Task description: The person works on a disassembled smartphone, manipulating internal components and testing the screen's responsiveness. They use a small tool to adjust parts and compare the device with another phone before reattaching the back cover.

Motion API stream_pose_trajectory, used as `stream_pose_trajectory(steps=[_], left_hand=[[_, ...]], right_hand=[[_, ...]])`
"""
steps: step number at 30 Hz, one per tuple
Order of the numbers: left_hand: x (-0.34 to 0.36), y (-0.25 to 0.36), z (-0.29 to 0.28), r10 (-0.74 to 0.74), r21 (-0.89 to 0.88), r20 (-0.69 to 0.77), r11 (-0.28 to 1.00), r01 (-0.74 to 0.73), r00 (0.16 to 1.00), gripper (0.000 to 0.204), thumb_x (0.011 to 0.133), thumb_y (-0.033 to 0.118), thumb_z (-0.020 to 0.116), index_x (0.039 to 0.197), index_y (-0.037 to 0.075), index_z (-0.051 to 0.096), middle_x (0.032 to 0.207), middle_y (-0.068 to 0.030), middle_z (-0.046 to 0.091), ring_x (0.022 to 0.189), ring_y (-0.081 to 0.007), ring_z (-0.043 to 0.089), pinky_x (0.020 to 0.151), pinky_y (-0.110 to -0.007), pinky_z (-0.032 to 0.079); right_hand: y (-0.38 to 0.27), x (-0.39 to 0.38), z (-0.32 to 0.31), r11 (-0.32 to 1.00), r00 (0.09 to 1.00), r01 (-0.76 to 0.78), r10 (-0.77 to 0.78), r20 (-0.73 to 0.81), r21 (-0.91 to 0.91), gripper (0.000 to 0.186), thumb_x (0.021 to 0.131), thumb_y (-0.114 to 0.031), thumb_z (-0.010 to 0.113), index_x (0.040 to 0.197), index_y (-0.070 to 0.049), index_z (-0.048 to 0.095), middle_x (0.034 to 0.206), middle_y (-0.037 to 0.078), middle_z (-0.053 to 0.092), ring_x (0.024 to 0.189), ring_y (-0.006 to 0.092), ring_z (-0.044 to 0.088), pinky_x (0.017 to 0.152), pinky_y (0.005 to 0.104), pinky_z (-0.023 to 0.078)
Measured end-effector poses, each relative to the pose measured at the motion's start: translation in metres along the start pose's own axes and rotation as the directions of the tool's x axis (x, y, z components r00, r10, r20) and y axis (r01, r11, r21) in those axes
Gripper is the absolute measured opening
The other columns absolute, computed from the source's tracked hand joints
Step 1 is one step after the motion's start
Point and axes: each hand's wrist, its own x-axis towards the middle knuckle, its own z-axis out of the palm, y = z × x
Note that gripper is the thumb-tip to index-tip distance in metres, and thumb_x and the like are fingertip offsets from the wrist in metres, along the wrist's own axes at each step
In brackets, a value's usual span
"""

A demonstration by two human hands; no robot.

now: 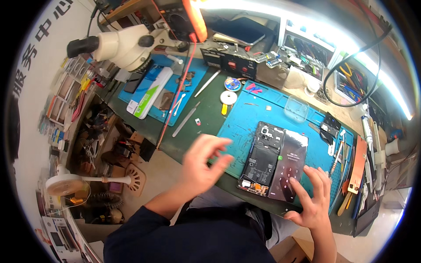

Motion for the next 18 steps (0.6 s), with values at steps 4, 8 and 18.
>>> stream_pose_trajectory(steps=[4,8,18], left_hand=[[0.033,-0.058,-0.089,0.143,0.302,-0.43,0.953,-0.007,0.892,0.033,0.096,0.009,0.074,0.127,0.001,0.066,0.103,-0.0077,0.063,0.082,-0.0173,0.061,0.071,-0.032,0.051],[0.076,-0.182,-0.242,0.181,0.656,-0.546,0.7,0.283,0.818,0.047,0.098,0.021,0.074,0.136,-0.003,0.062,0.117,-0.0189,0.067,0.105,-0.0323,0.067,0.092,-0.044,0.054],[0.191,-0.266,-0.343,-0.444,0.768,-0.198,0.484,0.42,0.874,0.089,0.076,0.064,0.087,0.114,-0.014,0.069,0.107,-0.03,0.076,0.1,-0.044,0.074,0.087,-0.049,0.058]], right_hand=[[-0.004,0.0,-0.005,0.998,0.997,-0.016,0.021,0.072,-0.065,0.087,0.095,-0.084,0.045,0.128,-0.009,0.074,0.148,0.025,0.053,0.133,0.0469,0.053,0.113,0.0636,0.039],[-0.006,0.0,-0.003,0.999,0.999,-0.032,0.032,0.011,-0.009,0.088,0.095,-0.084,0.045,0.128,-0.008,0.073,0.148,0.027,0.053,0.132,0.0492,0.052,0.113,0.0636,0.039],[-0.004,-0.002,-0.002,0.997,0.993,-0.071,0.071,-0.091,0.01,0.086,0.096,-0.081,0.047,0.131,-0.007,0.072,0.148,0.026,0.053,0.131,0.0493,0.053,0.112,0.0607,0.042]])
